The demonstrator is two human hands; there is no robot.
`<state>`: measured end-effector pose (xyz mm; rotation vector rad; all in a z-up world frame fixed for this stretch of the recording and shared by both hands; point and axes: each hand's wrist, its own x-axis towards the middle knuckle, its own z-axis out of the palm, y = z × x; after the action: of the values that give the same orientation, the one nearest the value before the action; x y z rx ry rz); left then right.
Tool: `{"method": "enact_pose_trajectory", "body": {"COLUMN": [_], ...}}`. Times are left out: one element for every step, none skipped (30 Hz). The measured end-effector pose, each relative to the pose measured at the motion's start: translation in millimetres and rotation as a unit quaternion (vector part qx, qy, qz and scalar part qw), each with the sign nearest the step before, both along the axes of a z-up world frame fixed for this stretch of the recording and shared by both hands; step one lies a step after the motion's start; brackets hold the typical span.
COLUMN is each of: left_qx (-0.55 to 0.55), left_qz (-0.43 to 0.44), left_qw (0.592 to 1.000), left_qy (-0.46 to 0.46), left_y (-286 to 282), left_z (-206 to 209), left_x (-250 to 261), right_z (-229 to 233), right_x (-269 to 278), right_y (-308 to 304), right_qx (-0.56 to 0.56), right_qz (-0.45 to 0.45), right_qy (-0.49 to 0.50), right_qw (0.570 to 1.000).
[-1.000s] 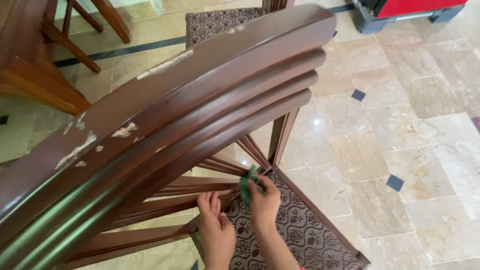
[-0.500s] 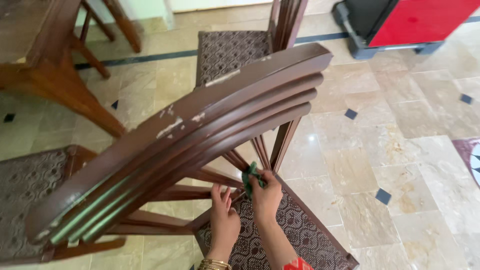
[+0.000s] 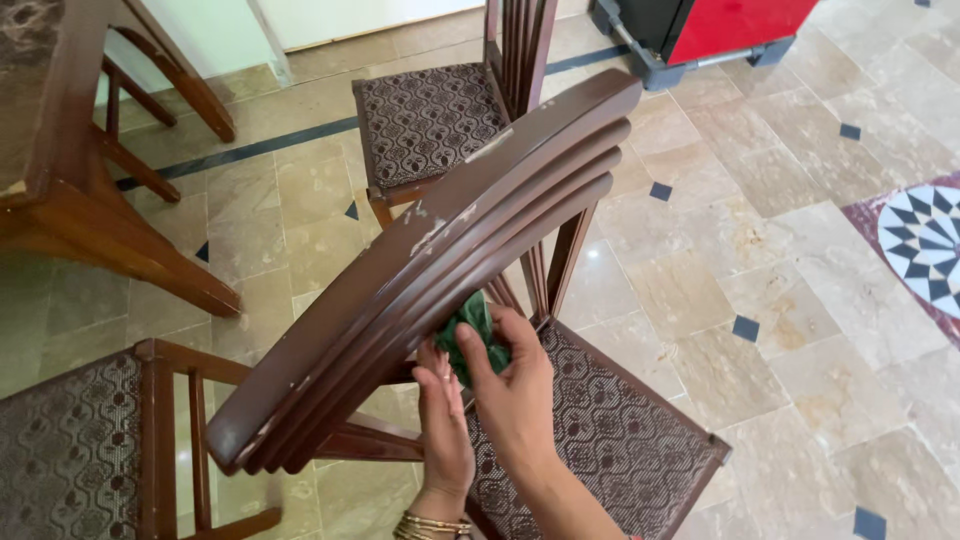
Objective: The person wipes down wooden chairs with a green cloth, spraying them with a liquid cleaner and rubbing the surfaces and back slats.
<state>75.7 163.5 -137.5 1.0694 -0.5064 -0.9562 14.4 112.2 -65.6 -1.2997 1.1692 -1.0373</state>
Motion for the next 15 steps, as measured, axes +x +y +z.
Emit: {"method": "enact_pose_trajectory", "body": {"left_qx": [-0.013, -0.026, -0.039, -0.046, -0.053, -0.061, -0.069, -0.078, -0.091, -0.085, -0.078, -0.071, -0.064, -0.057, -0.052], "left_qz": [-0.004, -0.007, -0.010, -0.009, -0.007, -0.006, 0.000, 0.006, 0.011, 0.013, 0.019, 0.023, 0.018, 0.012, 0.006], "left_qw": [1.000, 1.000, 0.999, 0.999, 0.998, 0.996, 0.994, 0.991, 0.986, 0.987, 0.987, 0.989, 0.992, 0.994, 0.996], "left_qy": [0.006, 0.012, 0.018, -0.008, -0.034, -0.060, -0.086, -0.112, -0.137, -0.136, -0.137, -0.129, -0.111, -0.096, -0.076], "left_y": [0.8, 1.6, 0.4, -1.0, -0.1, 0.4, 0.6, 0.4, -3.7, -7.0, -10.5, -11.4, -13.2, -15.6, -16.2], "left_z": [-2.3, -5.8, -10.4, -16.2, -23.4, -31.4, -39.5, -47.5, -56.0, -64.6, -74.6, -85.1, -95.9, -108.9, -128.3], "left_x": [-1.2, -2.7, -3.1, -2.9, -3.7, -5.0, -6.3, -7.9, -9.8, -11.2, -12.7, -15.8, -17.0, -17.0, -16.7], "right_z": [-3.7, -11.8, -23.1, -37.2, -53.8, -72.1, -91.3, -111.0, -130.5, -150.1, -170.1, -190.0, -208.9, -228.4, -250.1], "right_x": [1.1, 2.5, 4.5, 5.9, 5.7, 5.1, 5.2, 5.6, 4.9, 4.0, 2.1, 0.1, 0.7, 0.7, -0.9], "right_y": [2.5, 3.7, 3.0, 1.2, -0.7, -3.8, -7.3, -10.1, -14.6, -19.3, -23.9, -28.7, -33.3, -37.4, -41.5], "right_qx": [-0.067, -0.088, -0.110, -0.132, -0.073, -0.014, 0.047, 0.058, 0.066, 0.072, 0.085, 0.098, 0.112, 0.123, 0.133], "right_qz": [-0.016, -0.029, -0.043, -0.056, -0.066, -0.075, -0.085, -0.093, -0.103, -0.113, -0.119, -0.124, -0.129, -0.137, -0.147], "right_qy": [0.021, 0.040, 0.059, 0.078, 0.075, 0.071, 0.066, 0.049, 0.031, 0.014, 0.037, 0.060, 0.080, 0.098, 0.118], "right_qw": [0.997, 0.995, 0.991, 0.987, 0.992, 0.995, 0.993, 0.993, 0.992, 0.991, 0.989, 0.986, 0.982, 0.978, 0.973]}}
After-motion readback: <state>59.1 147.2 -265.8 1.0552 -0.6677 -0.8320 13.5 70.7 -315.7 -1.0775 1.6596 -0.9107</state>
